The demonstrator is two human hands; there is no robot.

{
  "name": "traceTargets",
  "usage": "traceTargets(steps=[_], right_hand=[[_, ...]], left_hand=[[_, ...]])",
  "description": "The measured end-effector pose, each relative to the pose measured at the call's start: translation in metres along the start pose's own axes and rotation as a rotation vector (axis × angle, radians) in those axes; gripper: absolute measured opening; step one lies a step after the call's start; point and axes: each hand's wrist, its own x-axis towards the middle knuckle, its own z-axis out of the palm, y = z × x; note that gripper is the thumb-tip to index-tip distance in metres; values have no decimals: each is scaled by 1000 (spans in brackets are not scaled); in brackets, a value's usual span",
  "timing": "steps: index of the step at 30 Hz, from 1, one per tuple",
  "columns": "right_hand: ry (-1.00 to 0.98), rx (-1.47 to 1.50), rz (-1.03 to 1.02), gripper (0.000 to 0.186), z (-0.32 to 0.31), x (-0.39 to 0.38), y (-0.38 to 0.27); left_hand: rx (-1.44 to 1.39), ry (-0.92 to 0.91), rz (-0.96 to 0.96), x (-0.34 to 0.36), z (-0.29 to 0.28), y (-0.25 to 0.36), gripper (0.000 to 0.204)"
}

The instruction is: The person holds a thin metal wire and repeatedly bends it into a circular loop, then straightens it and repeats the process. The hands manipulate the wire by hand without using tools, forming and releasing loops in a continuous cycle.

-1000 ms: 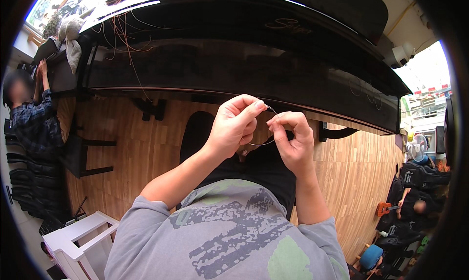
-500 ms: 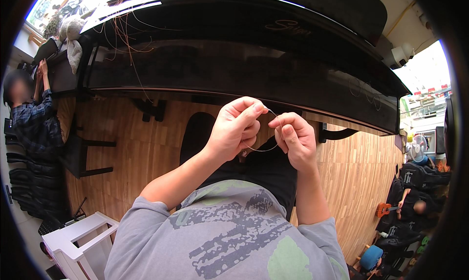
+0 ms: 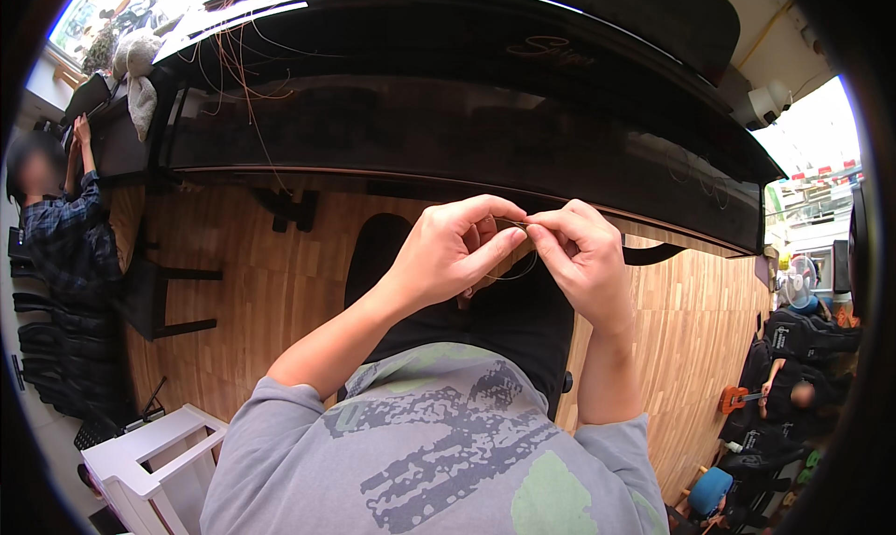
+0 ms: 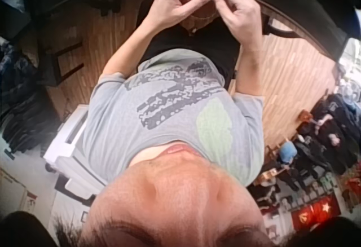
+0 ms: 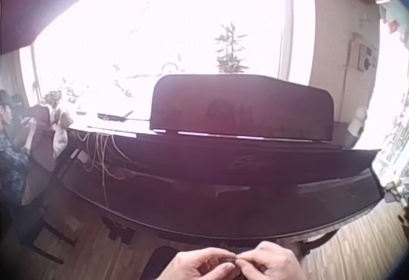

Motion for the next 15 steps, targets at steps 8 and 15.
traceTargets(steps=[8,15], right_hand=[[65,279,228,9,4,0,-4],[130,718,246,12,34,-10,0]], left_hand=[[238,182,160,4,2,-9,8],[-91,189,-27,8,9,-20,10]])
